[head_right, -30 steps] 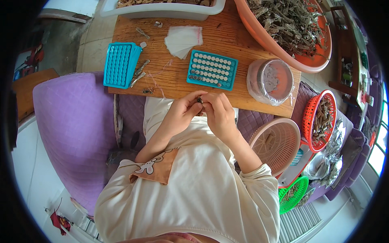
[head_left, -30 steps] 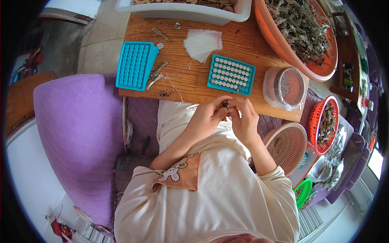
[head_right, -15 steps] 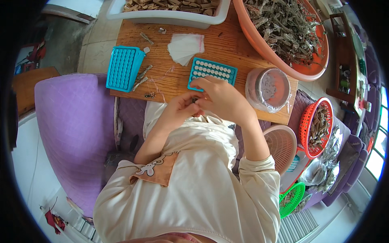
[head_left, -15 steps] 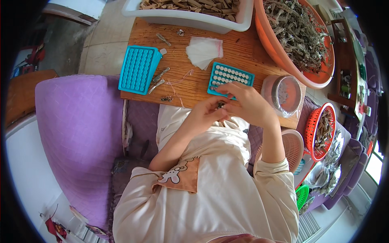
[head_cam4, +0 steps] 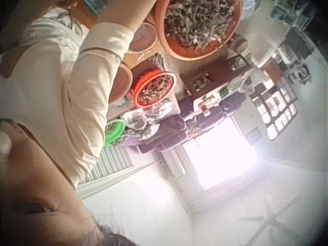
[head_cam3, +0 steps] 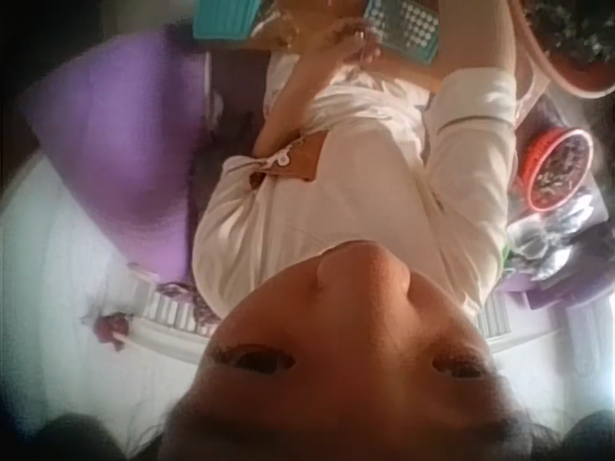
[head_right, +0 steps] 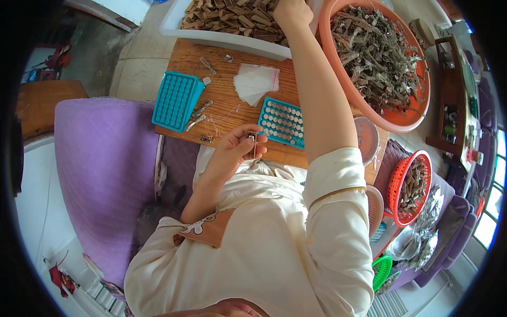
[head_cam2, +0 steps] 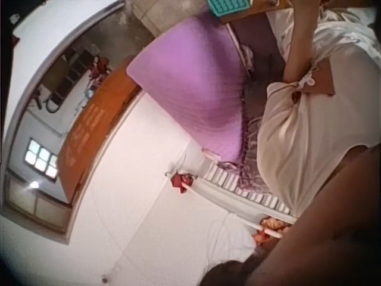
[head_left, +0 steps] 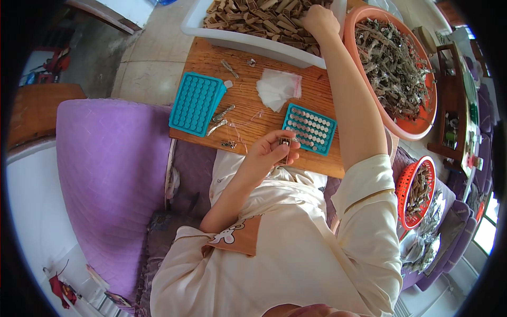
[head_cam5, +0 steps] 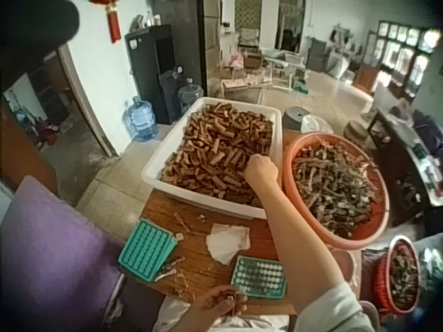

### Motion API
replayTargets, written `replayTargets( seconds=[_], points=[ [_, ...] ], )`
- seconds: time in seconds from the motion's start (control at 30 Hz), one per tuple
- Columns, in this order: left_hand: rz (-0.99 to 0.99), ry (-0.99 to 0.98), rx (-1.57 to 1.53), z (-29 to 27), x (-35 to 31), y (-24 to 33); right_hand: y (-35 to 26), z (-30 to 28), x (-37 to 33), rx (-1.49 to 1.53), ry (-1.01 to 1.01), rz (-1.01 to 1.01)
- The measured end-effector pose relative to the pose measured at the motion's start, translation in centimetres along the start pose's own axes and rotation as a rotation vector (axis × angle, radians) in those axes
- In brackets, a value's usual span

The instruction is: The person sits at a low table and assembles small cylindrical objects by inserting dried plant material into hollow cardboard tubes. They pick up a tube, stuff it with material from a large bowl, and place the finished unit into a clear plastic container. The process is repeated continuously throughout the clip.

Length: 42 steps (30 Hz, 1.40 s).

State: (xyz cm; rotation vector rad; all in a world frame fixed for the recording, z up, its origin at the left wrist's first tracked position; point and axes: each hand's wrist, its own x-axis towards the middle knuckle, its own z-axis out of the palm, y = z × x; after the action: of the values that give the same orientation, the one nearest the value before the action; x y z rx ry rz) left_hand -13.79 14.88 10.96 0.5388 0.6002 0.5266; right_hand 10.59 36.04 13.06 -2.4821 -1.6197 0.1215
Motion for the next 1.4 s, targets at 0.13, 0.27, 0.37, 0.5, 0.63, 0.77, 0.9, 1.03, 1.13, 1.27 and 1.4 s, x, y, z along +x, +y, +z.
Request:
replayTargets(
  seconds=[0.13,0.27,0.37,0.5,0.63,0.77,0.9,1.03,1.13,1.27,1.4],
  points=[
    [0.015,0.038,-0.014,-0.3,-0.3,0.2,-0.9,-0.7,-0.2,-0.014,-0.028,0.036],
    [0.068,0.045,-0.041,-0.2,-0.1,0.5,0.0,0.3,0.8,-0.016,-0.072,-0.005],
    [0.078,0.011,-0.065,-0.2,-0.1,0.3,-0.4,0.0,0.4,-0.06,-0.129,-0.015],
    [0.036,-0.034,-0.048,-0.1,-0.3,0.5,-0.1,0.9,0.9,-0.041,-0.092,-0.02],
    [0.051,-0.038,-0.022,-0.3,-0.6,0.0,0.6,1.7,1.5,-0.031,-0.057,-0.022],
    [0.091,-0.024,-0.005,0.0,-0.8,-0.4,1.1,0.9,0.5,0.148,0.182,-0.097],
    [0.11,0.042,0.009,0.6,-0.9,0.0,1.0,-2.5,-5.4,0.696,0.289,-0.252],
    [0.173,0.07,-0.233,1.2,-0.8,0.1,-0.4,-5.6,-16.2,0.914,0.082,-0.085],
    [0.296,0.097,-0.198,1.5,-1.3,0.2,-0.8,-4.9,-22.3,1.088,-0.008,-0.06],
    [0.382,0.134,-0.113,2.4,-1.9,0.5,-0.9,-4.1,-27.6,1.207,-0.004,0.046],
    [0.494,0.096,-0.047,2.9,-2.0,0.1,-1.4,-3.3,-30.5,1.307,0.092,0.085]
  ],
)
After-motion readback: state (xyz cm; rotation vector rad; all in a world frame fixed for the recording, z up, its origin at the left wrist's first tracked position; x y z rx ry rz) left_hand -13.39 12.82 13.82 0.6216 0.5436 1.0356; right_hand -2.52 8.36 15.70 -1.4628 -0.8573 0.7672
